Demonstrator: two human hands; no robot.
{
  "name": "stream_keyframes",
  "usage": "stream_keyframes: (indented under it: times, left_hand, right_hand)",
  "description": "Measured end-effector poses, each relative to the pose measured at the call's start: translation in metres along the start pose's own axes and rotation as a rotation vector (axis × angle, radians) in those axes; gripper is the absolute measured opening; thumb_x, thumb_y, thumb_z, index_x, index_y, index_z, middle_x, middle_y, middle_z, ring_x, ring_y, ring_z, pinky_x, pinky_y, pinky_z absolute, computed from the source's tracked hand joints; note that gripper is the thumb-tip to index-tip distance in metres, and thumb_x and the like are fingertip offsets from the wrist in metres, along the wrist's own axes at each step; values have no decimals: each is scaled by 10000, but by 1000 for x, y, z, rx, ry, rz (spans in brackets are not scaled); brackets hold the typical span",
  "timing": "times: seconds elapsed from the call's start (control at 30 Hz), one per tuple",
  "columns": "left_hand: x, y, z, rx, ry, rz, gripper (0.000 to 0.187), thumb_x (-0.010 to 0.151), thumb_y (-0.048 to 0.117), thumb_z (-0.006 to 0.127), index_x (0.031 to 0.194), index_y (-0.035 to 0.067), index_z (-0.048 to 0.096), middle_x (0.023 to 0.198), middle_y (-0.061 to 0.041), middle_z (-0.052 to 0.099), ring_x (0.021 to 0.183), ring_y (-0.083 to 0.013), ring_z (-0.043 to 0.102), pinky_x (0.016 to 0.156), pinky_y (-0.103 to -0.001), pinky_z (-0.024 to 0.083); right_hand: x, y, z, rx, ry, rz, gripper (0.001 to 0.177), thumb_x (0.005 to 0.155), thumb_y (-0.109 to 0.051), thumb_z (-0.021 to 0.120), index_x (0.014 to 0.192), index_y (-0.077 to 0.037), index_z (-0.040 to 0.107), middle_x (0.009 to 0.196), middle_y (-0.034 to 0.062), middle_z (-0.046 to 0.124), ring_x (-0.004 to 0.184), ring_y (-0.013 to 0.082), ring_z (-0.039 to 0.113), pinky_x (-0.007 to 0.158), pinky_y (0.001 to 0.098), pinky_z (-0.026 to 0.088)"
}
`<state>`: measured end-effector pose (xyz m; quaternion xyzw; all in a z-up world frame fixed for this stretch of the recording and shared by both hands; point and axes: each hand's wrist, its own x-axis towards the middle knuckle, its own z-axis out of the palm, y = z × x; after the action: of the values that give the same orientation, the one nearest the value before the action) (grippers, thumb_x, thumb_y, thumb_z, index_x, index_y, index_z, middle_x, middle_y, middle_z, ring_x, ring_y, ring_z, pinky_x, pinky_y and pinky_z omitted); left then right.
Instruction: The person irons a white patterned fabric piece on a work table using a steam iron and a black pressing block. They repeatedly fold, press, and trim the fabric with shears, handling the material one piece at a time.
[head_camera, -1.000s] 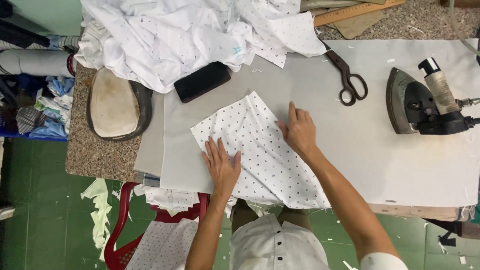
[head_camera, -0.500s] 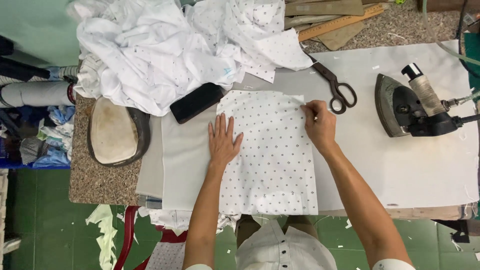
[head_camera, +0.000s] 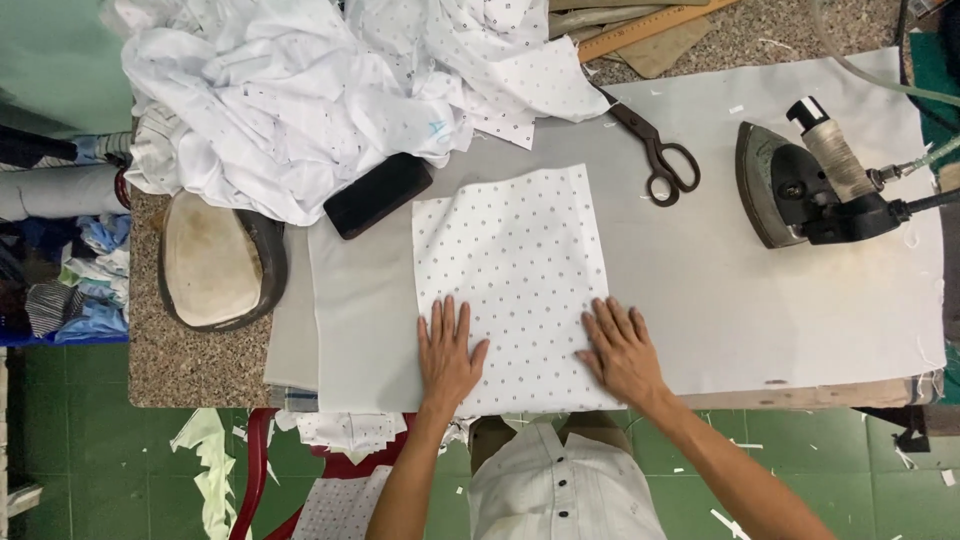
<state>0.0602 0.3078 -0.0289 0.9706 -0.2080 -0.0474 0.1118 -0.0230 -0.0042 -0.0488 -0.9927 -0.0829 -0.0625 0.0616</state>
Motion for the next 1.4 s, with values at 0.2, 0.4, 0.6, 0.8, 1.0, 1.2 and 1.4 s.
stream_keyframes:
  times: [0.2, 0.4, 0.6, 0.8, 1.0, 1.2, 1.4]
  left_hand:
    - [-78, 2, 6, 165, 5, 92, 716, 1033, 560, 392, 1613, 154, 287, 1693, -135, 221, 1563, -331, 209, 1253, -546, 168]
    - [-24, 22, -9, 38, 116, 74, 646, 1029, 477, 492, 1570, 138, 392, 1655, -181, 306, 1539, -384, 262, 1238, -571, 217]
    - [-8, 30, 14, 88, 51, 0, 740, 1034, 565, 406, 1607, 107, 304, 1679, -228, 191, 1566, -376, 153, 1256, -575, 114]
    - [41, 125, 20, 102, -257, 19, 811, 1012, 689, 160, 1626, 159, 129, 1701, -158, 3, 1561, -341, -6, 1239, -582, 2]
    - [13, 221, 50, 21, -258, 310, 843, 977, 710, 65, 1619, 178, 186, 1717, -91, 84, 1593, -291, 41, 1274, -528, 20]
    - [-2, 189, 27, 29, -300, 309, 746, 1013, 673, 23, 1609, 238, 131, 1712, -45, 66, 1580, -244, 21, 1283, -517, 5]
    - [4, 54, -26, 81, -325, -83, 724, 1034, 632, 109, 1615, 200, 84, 1699, -92, -61, 1553, -264, -84, 1247, -540, -62]
  right_hand:
    - [-74, -32, -27, 100, 113, -122, 517, 987, -434, 576, 1299, -25, 634, 1377, 187, 640, 1356, 355, 545, 1170, 540, 388]
    - [-32, 11, 0, 229, -97, -151, 565, 996, -432, 560, 1435, -76, 546, 1527, 139, 509, 1475, 348, 408, 1228, 554, 291]
    - [40, 186, -120, -222, 409, 73, 608, 1113, -353, 584, 1503, 107, 507, 1512, 327, 565, 1415, 499, 479, 1116, 646, 399]
    - [28, 279, -118, -360, 139, 120, 939, 753, -151, 916, 1507, 257, 533, 1533, 424, 509, 1356, 531, 513, 1157, 551, 388]
    - [104, 338, -123, -556, -498, 525, 390, 980, -500, 620, 1288, -267, 673, 954, 126, 849, 851, 361, 816, 554, 439, 634]
    - [109, 345, -96, 287, -225, 654, 526, 1109, -361, 641, 1276, 136, 602, 1004, 370, 700, 941, 535, 644, 762, 561, 477]
    - [53, 223, -137, 801, -305, 1022, 325, 1062, -223, 698, 1228, 36, 593, 893, 203, 626, 712, 297, 620, 514, 462, 528]
